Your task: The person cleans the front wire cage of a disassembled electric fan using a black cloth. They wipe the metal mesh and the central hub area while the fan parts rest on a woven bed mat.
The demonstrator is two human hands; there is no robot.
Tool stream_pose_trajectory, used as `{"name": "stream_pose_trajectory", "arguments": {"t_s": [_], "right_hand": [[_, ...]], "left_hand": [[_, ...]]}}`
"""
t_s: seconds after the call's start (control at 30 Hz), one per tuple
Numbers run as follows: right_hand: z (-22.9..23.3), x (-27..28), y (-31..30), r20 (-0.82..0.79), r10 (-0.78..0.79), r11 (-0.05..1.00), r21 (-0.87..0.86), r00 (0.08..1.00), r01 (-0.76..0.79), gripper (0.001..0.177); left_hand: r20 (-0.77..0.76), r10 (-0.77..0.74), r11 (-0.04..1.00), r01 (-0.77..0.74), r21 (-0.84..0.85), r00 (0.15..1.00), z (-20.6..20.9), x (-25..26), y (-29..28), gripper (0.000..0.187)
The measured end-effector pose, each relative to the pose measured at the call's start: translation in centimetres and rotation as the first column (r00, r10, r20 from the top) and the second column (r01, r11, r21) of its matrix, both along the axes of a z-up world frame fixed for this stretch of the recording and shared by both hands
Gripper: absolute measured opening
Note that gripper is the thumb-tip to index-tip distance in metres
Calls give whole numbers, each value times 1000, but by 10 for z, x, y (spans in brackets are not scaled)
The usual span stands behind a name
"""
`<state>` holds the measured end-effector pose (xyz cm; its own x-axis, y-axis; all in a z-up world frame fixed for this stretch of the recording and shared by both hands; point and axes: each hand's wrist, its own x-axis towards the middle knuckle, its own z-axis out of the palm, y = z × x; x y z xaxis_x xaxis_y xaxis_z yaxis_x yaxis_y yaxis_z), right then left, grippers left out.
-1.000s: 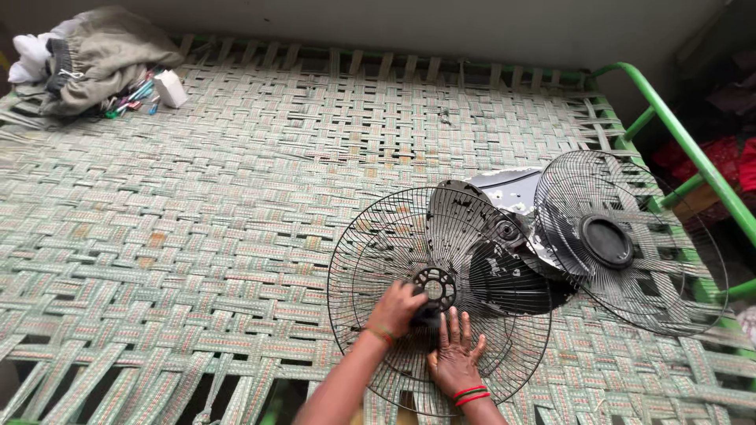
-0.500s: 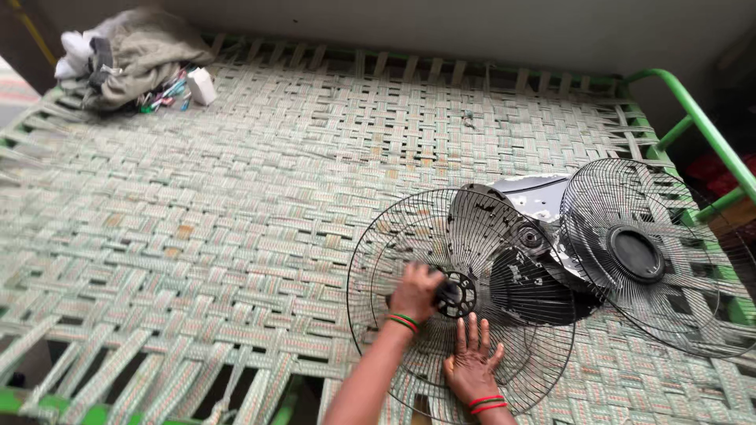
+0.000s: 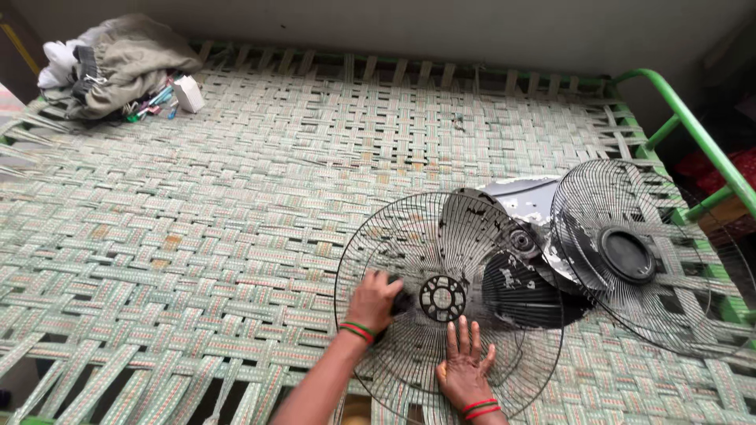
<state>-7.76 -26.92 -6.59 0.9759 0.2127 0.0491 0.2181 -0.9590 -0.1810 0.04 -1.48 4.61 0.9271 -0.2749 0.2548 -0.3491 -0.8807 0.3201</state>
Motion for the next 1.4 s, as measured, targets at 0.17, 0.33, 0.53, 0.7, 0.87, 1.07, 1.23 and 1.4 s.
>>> {"name": "stream_pose_trajectory", "arguments": {"t_s": [0.17, 0.33, 0.53, 0.7, 0.87, 1.07, 1.23, 1.4], "right_hand": [[-3, -3, 1, 110, 23, 999, 40, 994, -28, 99], [-1, -2, 0, 78, 37, 999, 31, 996, -39, 98], [-2, -2, -1, 137, 42, 996, 67, 990, -51, 98], [-7, -2, -1, 120, 27, 997, 73, 992, -36, 99], [-16, 5, 2, -231, -81, 984, -171, 970, 42, 96], [-28, 6, -5, -7, 2, 999, -51, 1000, -2, 101], [-44, 12, -9, -37, -17, 998, -59, 999, 14, 99], [-48, 13, -10, 190, 37, 999, -2, 981, -38, 95]], "left_hand": [[162, -23, 999, 29, -39, 987, -30, 33, -51, 37], [279, -77, 996, 86, -20, 957, -47, 16, -32, 39], [-53, 148, 988, -150, -29, 988, 15, 44, 27, 60], [277, 265, 961, -278, 6, 924, 6, 100, 10, 50], [173, 348, 922, -370, 118, 922, -41, 101, -19, 45], [-111, 286, 927, -304, -220, 952, -17, 61, -34, 50], [-292, -23, 932, -85, -353, 956, 17, 70, -29, 49], [192, 216, 962, -174, -212, 957, 11, 120, -31, 60]]}}
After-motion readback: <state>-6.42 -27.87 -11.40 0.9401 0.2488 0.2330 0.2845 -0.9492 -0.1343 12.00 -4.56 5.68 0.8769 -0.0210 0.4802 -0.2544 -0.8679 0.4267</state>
